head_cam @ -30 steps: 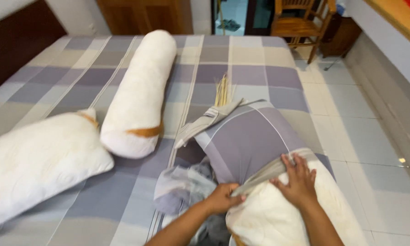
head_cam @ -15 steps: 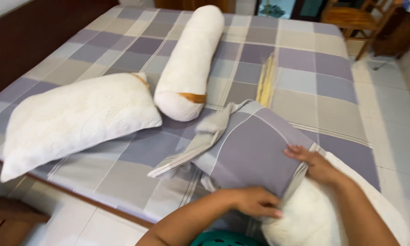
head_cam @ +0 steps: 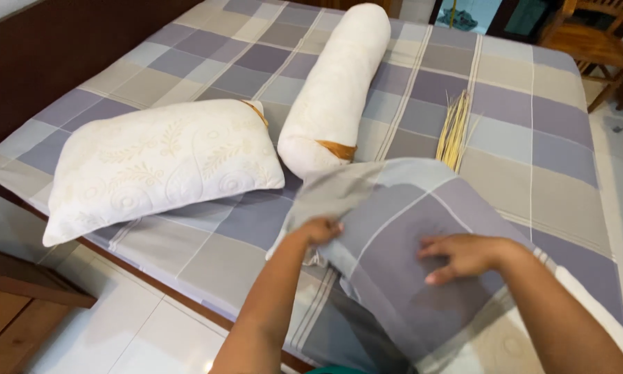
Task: The person puts a gray and white striped pillowcase onto a rectangular pillow and a cylindrical bolster pillow. They insert the pillows into the cases, pull the fabric over the ends, and smooth the covers on the bed.
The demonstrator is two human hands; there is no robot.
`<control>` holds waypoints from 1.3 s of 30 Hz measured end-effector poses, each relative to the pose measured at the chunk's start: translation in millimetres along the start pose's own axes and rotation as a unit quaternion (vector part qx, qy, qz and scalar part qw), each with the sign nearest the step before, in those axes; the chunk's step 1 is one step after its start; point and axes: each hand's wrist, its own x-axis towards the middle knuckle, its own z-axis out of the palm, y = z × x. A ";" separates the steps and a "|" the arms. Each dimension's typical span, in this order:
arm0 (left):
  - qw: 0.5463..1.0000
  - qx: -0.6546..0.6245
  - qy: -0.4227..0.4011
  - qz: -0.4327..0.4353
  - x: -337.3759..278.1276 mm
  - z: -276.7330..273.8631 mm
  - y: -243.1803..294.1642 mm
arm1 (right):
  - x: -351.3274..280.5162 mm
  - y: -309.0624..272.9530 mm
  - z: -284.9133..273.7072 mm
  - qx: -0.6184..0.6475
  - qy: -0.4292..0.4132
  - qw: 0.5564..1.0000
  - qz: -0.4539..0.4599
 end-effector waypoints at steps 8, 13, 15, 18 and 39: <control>0.990 0.032 0.043 0.133 -111.0 -21.2 34.6 | 81.4 56.5 -51.6 0.260 0.034 0.964 -0.043; 0.986 -0.087 0.125 0.061 -142.7 -6.7 30.7 | 132.1 77.5 -3.9 0.093 0.250 0.964 -0.017; 0.979 -0.156 0.127 0.031 -155.8 5.6 40.3 | 116.1 25.0 1.9 -0.011 0.195 0.981 -0.001; 0.973 -0.101 0.188 0.087 -143.6 27.5 28.2 | 91.1 -32.1 3.2 -0.068 0.177 0.977 -0.093; 0.768 -0.506 0.387 0.068 -127.2 170.4 9.1 | 93.7 9.7 44.7 0.045 0.430 0.850 -0.301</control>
